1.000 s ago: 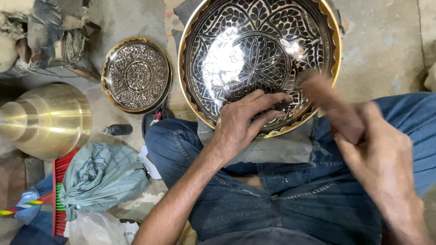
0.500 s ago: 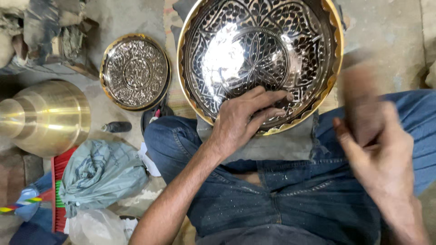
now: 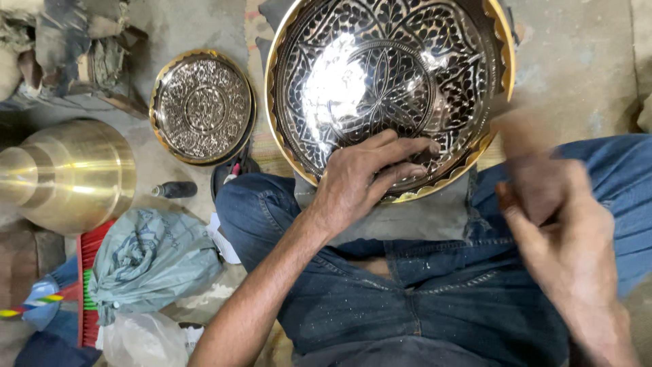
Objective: The person uses a chisel and wooden mallet to engrave intricate floral patterns into a large brass bowl. They repeatedly tap the chisel to create fine lines and details on the bowl's surface.
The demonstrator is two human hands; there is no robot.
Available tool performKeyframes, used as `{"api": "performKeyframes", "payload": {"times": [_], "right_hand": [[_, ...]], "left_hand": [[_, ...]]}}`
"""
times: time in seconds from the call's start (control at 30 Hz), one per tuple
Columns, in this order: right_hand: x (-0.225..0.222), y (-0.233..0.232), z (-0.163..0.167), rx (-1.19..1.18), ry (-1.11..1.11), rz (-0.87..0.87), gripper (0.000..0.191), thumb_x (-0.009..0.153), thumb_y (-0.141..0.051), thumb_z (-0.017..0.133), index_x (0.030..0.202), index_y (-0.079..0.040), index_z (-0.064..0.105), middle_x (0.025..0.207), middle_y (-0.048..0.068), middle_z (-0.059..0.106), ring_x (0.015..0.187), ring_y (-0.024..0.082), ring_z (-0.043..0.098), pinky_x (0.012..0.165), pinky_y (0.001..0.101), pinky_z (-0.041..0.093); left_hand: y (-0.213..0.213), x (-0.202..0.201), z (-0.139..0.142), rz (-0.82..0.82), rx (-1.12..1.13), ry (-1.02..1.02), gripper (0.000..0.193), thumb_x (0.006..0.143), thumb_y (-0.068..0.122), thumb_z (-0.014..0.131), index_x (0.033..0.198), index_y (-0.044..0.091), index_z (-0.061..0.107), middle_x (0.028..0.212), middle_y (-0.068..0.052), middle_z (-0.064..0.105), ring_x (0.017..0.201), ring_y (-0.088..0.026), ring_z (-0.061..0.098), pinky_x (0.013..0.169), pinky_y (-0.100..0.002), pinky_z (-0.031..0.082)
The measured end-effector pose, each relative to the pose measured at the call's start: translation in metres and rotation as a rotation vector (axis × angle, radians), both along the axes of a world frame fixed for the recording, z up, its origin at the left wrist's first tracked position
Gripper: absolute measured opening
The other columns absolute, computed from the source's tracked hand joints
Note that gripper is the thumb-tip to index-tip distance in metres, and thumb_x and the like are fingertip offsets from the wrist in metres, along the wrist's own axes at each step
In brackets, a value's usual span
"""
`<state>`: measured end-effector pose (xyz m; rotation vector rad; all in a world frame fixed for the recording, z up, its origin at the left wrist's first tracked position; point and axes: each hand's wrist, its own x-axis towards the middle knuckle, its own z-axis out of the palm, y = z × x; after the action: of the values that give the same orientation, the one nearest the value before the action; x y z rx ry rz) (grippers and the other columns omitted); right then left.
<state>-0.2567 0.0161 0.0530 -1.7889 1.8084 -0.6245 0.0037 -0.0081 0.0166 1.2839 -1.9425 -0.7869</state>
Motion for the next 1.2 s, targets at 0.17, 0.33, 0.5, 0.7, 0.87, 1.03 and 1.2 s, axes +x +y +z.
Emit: {"api": "performKeyframes", "payload": {"times": [0.17,0.33,0.5,0.7,0.87,1.03,1.2], "right_hand": [[-0.001,0.0,0.001,-0.055,0.261,0.191,0.044,0.082,-0.011,0.077,0.12,-0.002,0.056,0.091,0.023,0.071,0.083,0.041,0.071,0.07,0.0466,0.056],[0.011,0.0,0.016,-0.044,0.107,0.072,0.042,0.086,-0.016,0.078,0.118,-0.003,0.054,0.092,0.02,0.069,0.08,0.039,0.069,0.069,0.0463,0.054],[0.01,0.004,0.012,0.078,0.095,-0.108,0.038,0.094,-0.017,0.079,0.116,-0.001,0.054,0.082,0.023,0.065,0.067,0.041,0.063,0.067,0.0467,0.054],[-0.01,0.009,-0.012,-0.075,0.215,0.159,0.046,0.08,-0.01,0.077,0.119,-0.001,0.055,0.092,0.024,0.069,0.079,0.04,0.071,0.068,0.0478,0.056],[-0.006,0.009,-0.008,-0.056,0.274,0.173,0.043,0.082,-0.011,0.077,0.121,-0.004,0.058,0.089,0.022,0.071,0.079,0.039,0.072,0.068,0.0473,0.055],[0.009,0.009,0.008,0.074,0.237,0.025,0.039,0.089,-0.018,0.08,0.115,-0.001,0.056,0.084,0.022,0.068,0.072,0.04,0.068,0.066,0.0469,0.054],[0.007,0.011,0.007,0.052,0.102,-0.076,0.037,0.094,-0.017,0.079,0.116,-0.001,0.054,0.086,0.022,0.066,0.072,0.038,0.065,0.07,0.046,0.055]], "left_hand": [[-0.003,0.001,-0.006,-0.015,0.004,-0.029,0.035,0.099,0.031,0.067,0.131,0.017,0.066,0.096,0.002,0.064,0.077,-0.012,0.068,0.069,-0.029,0.063],[-0.001,0.002,-0.008,-0.025,-0.011,-0.044,0.036,0.099,0.033,0.068,0.132,0.018,0.067,0.096,0.001,0.064,0.076,-0.013,0.067,0.069,-0.033,0.06],[-0.002,0.003,-0.008,-0.042,0.012,-0.026,0.037,0.098,0.034,0.066,0.132,0.02,0.068,0.094,0.003,0.064,0.073,-0.011,0.067,0.066,-0.029,0.061],[-0.007,0.004,-0.009,-0.061,0.002,-0.079,0.038,0.099,0.034,0.065,0.133,0.018,0.067,0.091,0.002,0.062,0.07,-0.011,0.064,0.062,-0.03,0.059],[-0.004,0.007,-0.004,-0.065,-0.007,-0.1,0.041,0.097,0.037,0.067,0.133,0.017,0.067,0.09,0.0,0.06,0.071,-0.013,0.064,0.062,-0.034,0.056],[-0.003,0.009,0.0,-0.08,-0.025,-0.068,0.04,0.099,0.036,0.066,0.136,0.02,0.066,0.093,0.001,0.061,0.074,-0.012,0.064,0.063,-0.034,0.056],[-0.007,0.009,-0.003,-0.097,0.033,-0.113,0.039,0.098,0.034,0.067,0.135,0.022,0.067,0.091,0.002,0.061,0.067,-0.012,0.063,0.059,-0.031,0.056]]}}
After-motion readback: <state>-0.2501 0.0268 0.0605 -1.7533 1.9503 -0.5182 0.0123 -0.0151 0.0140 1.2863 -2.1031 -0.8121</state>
